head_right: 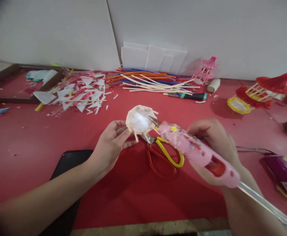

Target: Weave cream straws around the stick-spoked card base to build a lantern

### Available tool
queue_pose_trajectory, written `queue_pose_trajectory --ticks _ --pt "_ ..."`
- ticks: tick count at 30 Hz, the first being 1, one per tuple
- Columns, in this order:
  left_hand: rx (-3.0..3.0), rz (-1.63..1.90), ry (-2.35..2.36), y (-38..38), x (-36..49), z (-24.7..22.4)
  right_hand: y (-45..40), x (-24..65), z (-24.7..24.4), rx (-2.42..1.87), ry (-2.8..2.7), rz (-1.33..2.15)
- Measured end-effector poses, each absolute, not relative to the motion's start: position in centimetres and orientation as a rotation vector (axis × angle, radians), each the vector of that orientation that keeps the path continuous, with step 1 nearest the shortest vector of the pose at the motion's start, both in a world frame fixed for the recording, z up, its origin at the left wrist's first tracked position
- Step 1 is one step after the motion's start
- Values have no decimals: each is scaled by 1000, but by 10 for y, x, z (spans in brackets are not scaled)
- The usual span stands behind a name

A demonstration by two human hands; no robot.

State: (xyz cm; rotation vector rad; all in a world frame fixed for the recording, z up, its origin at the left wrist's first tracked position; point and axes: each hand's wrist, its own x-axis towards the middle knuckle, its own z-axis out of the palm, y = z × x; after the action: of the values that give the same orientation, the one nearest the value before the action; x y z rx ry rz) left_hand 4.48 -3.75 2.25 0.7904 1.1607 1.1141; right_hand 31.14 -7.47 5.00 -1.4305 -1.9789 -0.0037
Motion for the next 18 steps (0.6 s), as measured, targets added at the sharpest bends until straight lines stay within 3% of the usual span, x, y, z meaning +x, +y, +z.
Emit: queue_pose_trajectory --ticks 7,18 --pt "912 1087 1171 -39 46 20 -77 280 67 -1081 -2198 -113" --pt "1070 1077 1151 -45 51 16 -74 259 52 -1097 -2279 -203"
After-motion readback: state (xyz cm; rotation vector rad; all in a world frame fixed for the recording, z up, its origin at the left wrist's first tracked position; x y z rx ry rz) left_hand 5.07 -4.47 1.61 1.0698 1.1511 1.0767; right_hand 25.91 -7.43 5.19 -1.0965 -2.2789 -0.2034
